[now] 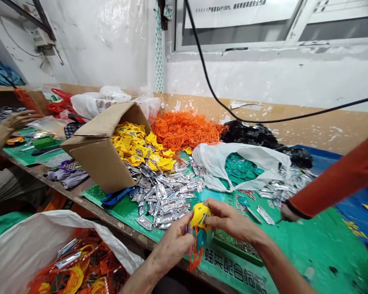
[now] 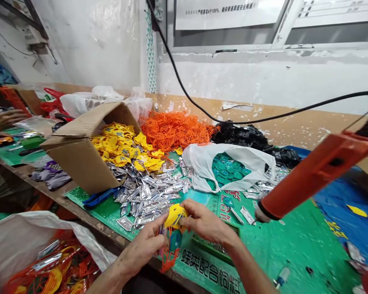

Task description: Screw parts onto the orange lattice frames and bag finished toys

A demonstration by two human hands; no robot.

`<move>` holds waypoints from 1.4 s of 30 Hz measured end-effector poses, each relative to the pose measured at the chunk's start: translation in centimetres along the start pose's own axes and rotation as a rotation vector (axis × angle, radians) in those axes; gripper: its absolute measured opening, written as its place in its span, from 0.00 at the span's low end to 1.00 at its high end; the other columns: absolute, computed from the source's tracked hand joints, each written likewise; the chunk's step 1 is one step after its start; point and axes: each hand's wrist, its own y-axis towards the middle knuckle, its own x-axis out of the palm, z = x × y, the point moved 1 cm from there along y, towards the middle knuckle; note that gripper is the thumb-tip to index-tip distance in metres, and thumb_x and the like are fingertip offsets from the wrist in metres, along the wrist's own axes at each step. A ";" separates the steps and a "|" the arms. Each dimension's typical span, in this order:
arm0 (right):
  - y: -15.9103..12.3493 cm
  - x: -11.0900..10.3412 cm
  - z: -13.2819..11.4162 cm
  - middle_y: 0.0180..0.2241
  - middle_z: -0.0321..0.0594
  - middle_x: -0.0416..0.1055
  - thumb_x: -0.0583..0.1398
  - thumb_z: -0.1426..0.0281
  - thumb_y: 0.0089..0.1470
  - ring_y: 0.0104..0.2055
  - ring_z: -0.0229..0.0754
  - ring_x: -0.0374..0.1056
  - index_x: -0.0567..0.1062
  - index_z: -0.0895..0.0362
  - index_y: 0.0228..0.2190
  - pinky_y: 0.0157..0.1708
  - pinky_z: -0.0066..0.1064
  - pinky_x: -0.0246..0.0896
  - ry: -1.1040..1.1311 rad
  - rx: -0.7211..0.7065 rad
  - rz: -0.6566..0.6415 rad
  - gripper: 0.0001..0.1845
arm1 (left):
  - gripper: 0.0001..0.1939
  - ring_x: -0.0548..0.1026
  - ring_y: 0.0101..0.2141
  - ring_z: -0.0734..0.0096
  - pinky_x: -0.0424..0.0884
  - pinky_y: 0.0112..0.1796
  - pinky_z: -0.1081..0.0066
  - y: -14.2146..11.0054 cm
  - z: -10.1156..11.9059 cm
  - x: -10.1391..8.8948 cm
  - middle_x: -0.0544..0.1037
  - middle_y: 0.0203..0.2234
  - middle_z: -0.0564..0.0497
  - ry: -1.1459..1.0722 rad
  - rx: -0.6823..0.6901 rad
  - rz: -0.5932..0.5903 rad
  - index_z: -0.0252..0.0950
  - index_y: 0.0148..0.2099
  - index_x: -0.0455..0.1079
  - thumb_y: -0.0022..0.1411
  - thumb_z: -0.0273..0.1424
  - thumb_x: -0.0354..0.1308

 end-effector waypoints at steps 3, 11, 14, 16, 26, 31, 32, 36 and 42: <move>-1.0 1.8 0.8 0.46 0.41 0.68 0.58 0.66 0.56 0.49 0.45 0.65 0.73 0.51 0.47 0.49 0.39 0.63 -0.111 -0.066 0.233 0.16 | 0.20 0.64 0.28 0.75 0.60 0.31 0.76 -0.1 0.2 1.2 0.68 0.26 0.57 0.182 0.048 0.016 0.33 0.44 0.70 0.48 0.21 0.48; -2.5 4.2 1.2 0.43 0.41 0.72 0.51 0.58 0.61 0.47 0.43 0.67 0.72 0.52 0.47 0.49 0.36 0.60 0.021 0.038 0.300 0.19 | 0.08 0.60 0.24 0.75 0.57 0.25 0.74 -0.5 0.1 3.0 0.62 0.21 0.58 0.701 0.128 0.115 0.36 0.30 0.63 0.50 0.20 0.45; -2.4 4.0 1.1 0.34 0.34 0.70 0.60 0.57 0.55 0.36 0.38 0.66 0.70 0.53 0.39 0.38 0.30 0.63 0.273 0.021 0.317 0.15 | 0.13 0.68 0.29 0.70 0.65 0.32 0.71 -0.7 -0.2 3.3 0.71 0.27 0.52 0.897 0.313 0.158 0.35 0.32 0.66 0.47 0.17 0.46; -2.4 3.9 1.3 0.31 0.32 0.69 0.66 0.60 0.48 0.33 0.35 0.66 0.68 0.53 0.36 0.34 0.27 0.62 0.433 -0.017 0.341 0.17 | 0.18 0.72 0.34 0.67 0.70 0.36 0.69 -0.8 -0.5 3.3 0.74 0.33 0.47 0.955 0.459 0.179 0.33 0.38 0.69 0.47 0.15 0.45; -3.8 5.3 5.0 0.42 0.40 0.74 0.73 0.55 0.29 0.38 0.42 0.71 0.76 0.51 0.41 0.39 0.31 0.67 0.830 -0.167 0.700 0.34 | 0.36 0.69 0.54 0.61 0.72 0.52 0.59 -0.7 -2.3 4.0 0.71 0.50 0.39 1.034 0.833 0.132 0.34 0.63 0.58 0.52 0.11 0.44; -4.1 6.4 5.0 0.43 0.43 0.74 0.69 0.47 0.33 0.40 0.47 0.71 0.75 0.51 0.42 0.39 0.35 0.68 0.775 -0.248 0.814 0.34 | 0.34 0.65 0.59 0.58 0.70 0.54 0.60 -0.6 -2.9 4.4 0.68 0.56 0.36 1.061 0.853 0.125 0.32 0.65 0.54 0.57 0.13 0.46; -4.2 6.5 5.0 0.43 0.44 0.74 0.67 0.45 0.35 0.41 0.48 0.71 0.75 0.51 0.43 0.40 0.36 0.69 0.758 -0.258 0.831 0.34 | 0.34 0.64 0.60 0.58 0.70 0.55 0.61 -0.6 -3.0 4.4 0.66 0.57 0.35 1.084 0.872 0.130 0.32 0.66 0.53 0.58 0.14 0.46; -4.8 6.6 5.2 0.44 0.44 0.73 0.57 0.40 0.45 0.45 0.48 0.71 0.72 0.50 0.46 0.44 0.38 0.68 0.685 -0.294 0.871 0.34 | 0.33 0.63 0.61 0.59 0.67 0.56 0.62 -0.8 -3.8 4.2 0.67 0.59 0.35 1.195 0.977 0.106 0.29 0.67 0.51 0.59 0.14 0.44; -5.4 6.7 5.8 0.47 0.46 0.72 0.54 0.41 0.49 0.46 0.48 0.70 0.70 0.50 0.49 0.46 0.40 0.66 0.616 -0.287 0.869 0.35 | 0.33 0.67 0.58 0.56 0.71 0.51 0.60 -1.0 -4.8 4.8 0.68 0.59 0.34 1.280 1.031 0.060 0.26 0.69 0.43 0.62 0.17 0.39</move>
